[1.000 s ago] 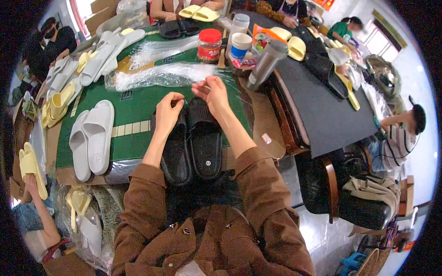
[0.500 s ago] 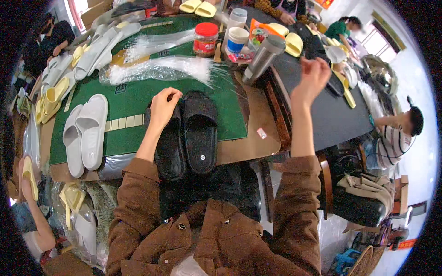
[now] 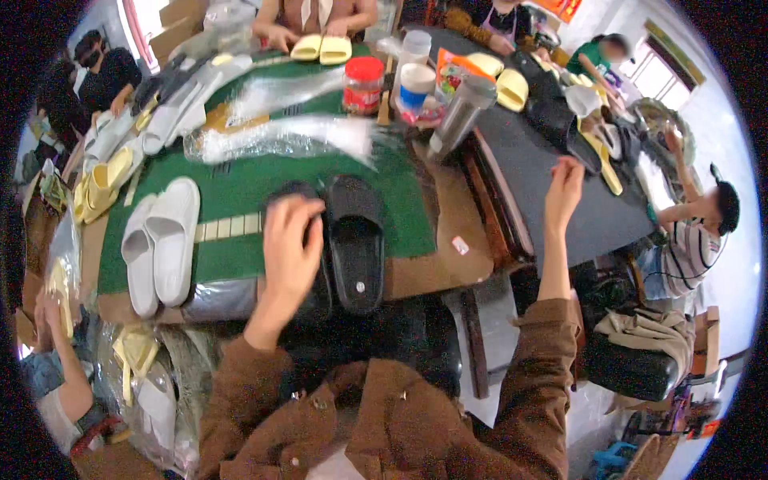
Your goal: The person assembles slipper footwear by hand, inserting small white plastic fasteners into the straps of black and yellow slippers. They handle the slippers one at a time, picking them up from a pile, inserting the fastener, and placing the finished item on the table.
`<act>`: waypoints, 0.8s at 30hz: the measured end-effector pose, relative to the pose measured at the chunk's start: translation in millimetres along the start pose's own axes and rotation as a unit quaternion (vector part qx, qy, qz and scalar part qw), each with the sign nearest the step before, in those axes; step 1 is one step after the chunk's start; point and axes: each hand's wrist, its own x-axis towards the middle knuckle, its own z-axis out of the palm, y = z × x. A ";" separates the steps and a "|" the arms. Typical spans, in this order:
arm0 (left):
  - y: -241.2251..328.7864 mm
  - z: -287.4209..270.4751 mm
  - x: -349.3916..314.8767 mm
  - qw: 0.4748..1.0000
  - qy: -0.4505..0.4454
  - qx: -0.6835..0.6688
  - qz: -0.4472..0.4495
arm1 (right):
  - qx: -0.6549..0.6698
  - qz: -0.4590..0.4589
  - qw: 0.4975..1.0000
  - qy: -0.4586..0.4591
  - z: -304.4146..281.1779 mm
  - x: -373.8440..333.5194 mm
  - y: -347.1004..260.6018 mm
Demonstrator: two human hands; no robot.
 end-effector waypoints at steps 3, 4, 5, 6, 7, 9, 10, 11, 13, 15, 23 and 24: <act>26.5 -14.3 -31.3 0.989 -0.130 0.027 -0.071 | -0.071 0.036 0.993 -0.085 11.2 -8.5 28.4; 30.0 -15.1 -36.4 0.985 -0.149 0.054 -0.063 | -0.095 0.044 0.987 -0.120 11.3 -12.3 37.5; 32.8 -15.2 -42.2 0.980 -0.172 0.078 -0.059 | -0.092 0.043 0.987 -0.125 10.6 -13.4 43.6; 31.0 -13.0 -47.6 0.976 -0.193 0.095 -0.034 | -0.090 0.041 0.987 -0.129 10.7 -9.8 46.9; 30.1 -8.5 -50.5 0.972 -0.204 0.108 -0.036 | -0.088 0.040 0.987 -0.131 8.5 -8.7 50.6; 28.3 1.9 -51.2 0.965 -0.217 0.139 -0.048 | -0.103 0.033 0.984 -0.144 12.9 -11.7 39.9; 25.2 8.9 -52.4 0.961 -0.222 0.156 -0.056 | -0.108 0.043 0.982 -0.150 14.7 -14.7 34.7; 23.1 16.3 -52.8 0.956 -0.229 0.170 -0.066 | -0.113 0.050 0.980 -0.153 14.6 -14.6 31.7; 19.4 29.8 -55.5 0.946 -0.242 0.199 -0.087 | -0.102 0.045 0.982 -0.153 15.9 -15.0 29.4; 18.1 41.6 -62.1 0.953 -0.190 0.224 -0.075 | -0.100 0.051 0.982 -0.153 14.9 -17.4 26.2; -14.6 26.3 -60.9 0.943 -0.199 0.265 -0.024 | -0.073 0.044 0.986 -0.143 17.6 -20.5 38.6; -18.6 20.0 -55.8 0.933 -0.227 0.274 -0.051 | -0.095 0.043 0.983 -0.149 14.9 -17.6 38.1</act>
